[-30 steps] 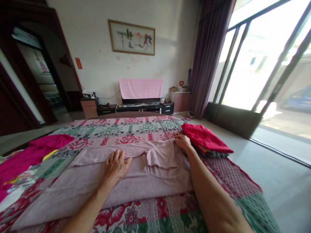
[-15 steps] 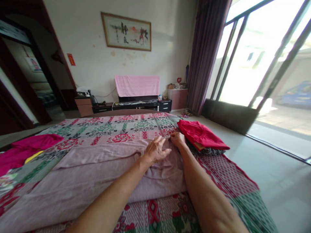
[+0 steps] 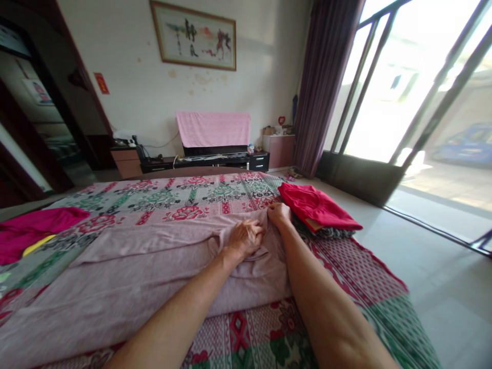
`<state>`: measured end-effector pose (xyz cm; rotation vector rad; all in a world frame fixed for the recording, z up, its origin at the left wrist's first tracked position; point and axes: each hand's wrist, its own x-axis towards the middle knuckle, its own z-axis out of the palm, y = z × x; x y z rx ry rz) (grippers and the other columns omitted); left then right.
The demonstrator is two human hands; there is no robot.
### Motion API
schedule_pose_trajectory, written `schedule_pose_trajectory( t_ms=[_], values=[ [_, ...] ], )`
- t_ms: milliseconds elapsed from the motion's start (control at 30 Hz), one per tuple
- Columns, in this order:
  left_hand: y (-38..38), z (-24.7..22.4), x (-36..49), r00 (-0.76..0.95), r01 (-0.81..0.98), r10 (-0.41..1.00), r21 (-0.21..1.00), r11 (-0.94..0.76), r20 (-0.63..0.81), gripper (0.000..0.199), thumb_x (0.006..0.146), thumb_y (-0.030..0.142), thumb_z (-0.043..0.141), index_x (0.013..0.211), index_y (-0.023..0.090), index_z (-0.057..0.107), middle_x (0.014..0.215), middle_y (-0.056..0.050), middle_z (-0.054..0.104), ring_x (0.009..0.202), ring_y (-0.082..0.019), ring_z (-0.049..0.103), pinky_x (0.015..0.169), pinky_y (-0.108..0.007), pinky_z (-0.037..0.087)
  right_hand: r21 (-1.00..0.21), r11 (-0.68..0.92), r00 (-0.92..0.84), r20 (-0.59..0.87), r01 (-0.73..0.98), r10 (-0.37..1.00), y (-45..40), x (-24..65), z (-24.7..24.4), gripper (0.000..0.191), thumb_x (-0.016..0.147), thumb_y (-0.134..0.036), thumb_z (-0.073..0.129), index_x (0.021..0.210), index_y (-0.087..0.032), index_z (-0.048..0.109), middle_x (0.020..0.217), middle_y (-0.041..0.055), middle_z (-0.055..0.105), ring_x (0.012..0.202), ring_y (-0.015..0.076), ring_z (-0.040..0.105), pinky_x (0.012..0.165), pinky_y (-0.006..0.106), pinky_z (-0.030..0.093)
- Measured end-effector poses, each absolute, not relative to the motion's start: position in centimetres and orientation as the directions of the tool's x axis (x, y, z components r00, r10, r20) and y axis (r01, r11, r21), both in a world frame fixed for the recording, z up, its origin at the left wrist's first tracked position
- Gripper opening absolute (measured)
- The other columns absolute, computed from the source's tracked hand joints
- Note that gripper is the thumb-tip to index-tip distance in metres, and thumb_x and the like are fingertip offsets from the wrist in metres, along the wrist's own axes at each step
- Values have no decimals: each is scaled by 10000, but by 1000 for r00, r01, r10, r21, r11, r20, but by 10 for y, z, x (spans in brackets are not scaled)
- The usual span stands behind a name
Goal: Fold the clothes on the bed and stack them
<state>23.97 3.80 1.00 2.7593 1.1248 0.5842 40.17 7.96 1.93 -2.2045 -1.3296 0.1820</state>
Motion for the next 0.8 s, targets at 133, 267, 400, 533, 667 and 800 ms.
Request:
schedule_pose_trajectory(
  t_ms=[133,267,400,533,667,800],
  values=[
    [36,13,238,710,621,643,174,-764,287,242,845,272,479,890,246,715,997,-39,659,972,-195,598,893,-325,474,-503,-349,489,178,791,854,80,402,19,300,781,-246,551,993,-239,763,975,83,740,884,201,688,743,225,496],
    [29,16,236,725,628,645,153,-763,241,328,842,392,512,1097,257,668,1298,-79,560,1211,-292,495,1003,-460,416,-491,-298,452,230,819,862,81,408,18,277,785,-216,534,919,-202,776,909,85,748,847,195,685,726,208,489],
    [23,23,222,649,672,701,208,-710,295,442,845,415,527,1242,229,583,1363,-107,513,1230,-287,488,1020,-446,407,-536,-232,459,341,812,821,79,407,27,303,807,-224,496,941,-190,765,913,70,746,873,191,671,751,208,472],
    [20,30,200,631,632,687,276,-725,361,285,833,321,550,1045,185,682,1039,-83,665,982,-207,612,903,-323,474,-566,26,290,461,824,839,75,396,42,294,803,-244,507,948,-191,757,878,19,742,835,149,657,744,177,449],
    [13,30,189,711,536,597,264,-802,371,191,801,330,608,886,203,722,950,-46,690,937,-196,613,885,-317,461,-488,141,42,345,861,938,70,385,45,243,768,-244,563,886,-174,764,784,-2,728,746,134,641,686,172,435],
    [6,26,190,751,495,549,238,-836,367,271,790,427,632,949,231,731,977,-31,693,932,-200,607,895,-345,448,-408,128,-41,214,904,976,67,382,38,250,751,-224,600,942,-183,755,847,12,737,801,143,645,710,175,433]
  ],
)
